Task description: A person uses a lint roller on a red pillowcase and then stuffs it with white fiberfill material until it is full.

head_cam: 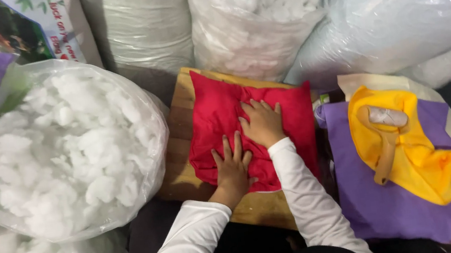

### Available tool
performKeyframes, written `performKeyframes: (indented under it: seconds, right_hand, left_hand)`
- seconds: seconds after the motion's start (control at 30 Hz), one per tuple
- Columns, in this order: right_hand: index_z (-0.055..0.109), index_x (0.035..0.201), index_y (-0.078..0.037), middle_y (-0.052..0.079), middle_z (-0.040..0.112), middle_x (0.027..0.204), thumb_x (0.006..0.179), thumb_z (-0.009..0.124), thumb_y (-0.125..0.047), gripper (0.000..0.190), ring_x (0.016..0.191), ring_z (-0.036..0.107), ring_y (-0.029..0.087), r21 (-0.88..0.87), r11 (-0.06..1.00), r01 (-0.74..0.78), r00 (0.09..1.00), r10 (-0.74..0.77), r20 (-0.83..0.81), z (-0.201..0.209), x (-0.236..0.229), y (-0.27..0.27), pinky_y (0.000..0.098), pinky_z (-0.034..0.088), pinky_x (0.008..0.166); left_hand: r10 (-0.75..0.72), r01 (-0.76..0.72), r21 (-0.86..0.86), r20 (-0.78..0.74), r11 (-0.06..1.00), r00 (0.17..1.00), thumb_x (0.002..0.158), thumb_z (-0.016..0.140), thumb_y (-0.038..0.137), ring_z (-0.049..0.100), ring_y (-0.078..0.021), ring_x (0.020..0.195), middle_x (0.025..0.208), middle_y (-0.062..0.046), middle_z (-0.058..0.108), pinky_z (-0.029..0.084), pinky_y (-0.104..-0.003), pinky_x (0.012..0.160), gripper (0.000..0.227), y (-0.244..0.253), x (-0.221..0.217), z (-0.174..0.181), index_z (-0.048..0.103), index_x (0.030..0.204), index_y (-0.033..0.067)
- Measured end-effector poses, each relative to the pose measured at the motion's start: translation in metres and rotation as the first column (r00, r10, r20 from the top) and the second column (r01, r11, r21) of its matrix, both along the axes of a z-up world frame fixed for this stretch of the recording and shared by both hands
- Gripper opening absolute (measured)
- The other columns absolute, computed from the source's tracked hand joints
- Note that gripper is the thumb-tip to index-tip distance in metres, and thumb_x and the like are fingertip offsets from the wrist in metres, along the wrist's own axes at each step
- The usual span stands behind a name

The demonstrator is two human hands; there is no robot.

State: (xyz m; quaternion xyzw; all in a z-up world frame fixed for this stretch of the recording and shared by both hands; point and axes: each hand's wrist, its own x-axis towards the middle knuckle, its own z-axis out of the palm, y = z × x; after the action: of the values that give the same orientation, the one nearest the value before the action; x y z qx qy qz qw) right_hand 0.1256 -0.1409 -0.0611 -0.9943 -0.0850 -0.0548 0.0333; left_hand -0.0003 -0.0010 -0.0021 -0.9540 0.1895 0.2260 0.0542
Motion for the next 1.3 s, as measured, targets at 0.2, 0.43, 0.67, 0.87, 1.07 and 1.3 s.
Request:
performKeyframes:
  seconds: [0.2,0.43,0.67,0.87,1.07,1.3]
  right_hand:
    - [0.054,0.150,-0.014,0.018,0.055,0.145,0.106,0.054,-0.034,0.048,0.136,0.050,0.040,0.287,0.909,-0.301,0.869,0.138,0.475,0.090,-0.001,0.071,0.0557,0.035,0.113]
    - [0.034,0.159,-0.043,0.007,0.030,0.168,0.099,0.051,-0.060,0.064,0.154,0.028,0.039,0.102,0.966,-0.238,0.933,0.257,-0.253,0.024,0.034,0.088,0.0740,0.021,0.117]
    - [0.055,0.150,-0.025,0.014,0.044,0.158,0.106,0.051,-0.041,0.046,0.148,0.034,0.044,0.140,0.990,-0.033,0.961,-0.007,0.277,0.032,-0.034,0.012,0.0713,0.028,0.111]
    - [0.060,0.147,-0.024,0.015,0.066,0.137,0.105,0.057,-0.029,0.042,0.128,0.060,0.038,0.378,0.916,-0.136,0.975,0.056,0.216,0.047,-0.047,-0.046,0.0587,0.043,0.106]
    - [0.042,0.158,-0.024,0.009,0.030,0.168,0.112,0.038,-0.030,0.046,0.154,0.023,0.041,0.211,0.969,0.128,0.982,-0.154,0.108,-0.018,-0.064,-0.086,0.0758,0.022,0.115]
    - [0.044,0.155,-0.006,0.027,0.041,0.154,0.101,0.057,-0.029,0.060,0.143,0.038,0.047,0.270,0.959,-0.086,0.928,-0.021,0.372,0.007,-0.117,-0.058,0.0657,0.027,0.116]
  left_hand:
    - [-0.013,0.013,0.002,0.001,1.000,1.000,0.097,0.054,0.064,-0.008,-0.0507,0.155,0.172,-0.015,-0.012,0.017,-0.073,0.117,0.076,-0.001,0.001,-0.013,0.027,0.156,0.0244]
    - [-0.019,0.021,0.031,-0.054,0.999,0.998,0.102,0.042,0.061,-0.012,-0.0540,0.154,0.174,-0.012,-0.007,0.011,-0.077,0.116,0.076,-0.003,0.000,-0.014,0.024,0.164,0.0212]
    - [-0.024,0.023,-0.017,-0.040,1.000,0.999,0.098,0.053,0.061,-0.003,-0.0526,0.154,0.171,-0.018,-0.016,0.016,-0.075,0.116,0.075,-0.002,-0.003,-0.018,0.026,0.158,0.0259]
    - [-0.046,0.055,-0.110,0.081,0.992,0.996,0.092,0.068,0.059,0.014,-0.0527,0.152,0.169,-0.024,0.005,0.029,-0.071,0.112,0.079,0.000,0.001,-0.019,0.028,0.147,0.0184]
    - [0.097,-0.032,-0.251,0.253,0.968,0.963,0.067,0.088,0.060,0.017,-0.0427,0.149,0.168,-0.020,0.012,0.021,-0.062,0.115,0.133,0.007,0.007,-0.019,0.008,0.165,0.0199]
    - [0.576,-0.552,-0.322,-0.025,0.769,0.817,0.056,0.102,0.029,0.020,-0.0570,0.143,0.167,-0.028,-0.014,0.039,-0.074,0.101,0.155,0.040,0.031,0.039,-0.009,0.165,0.0280]
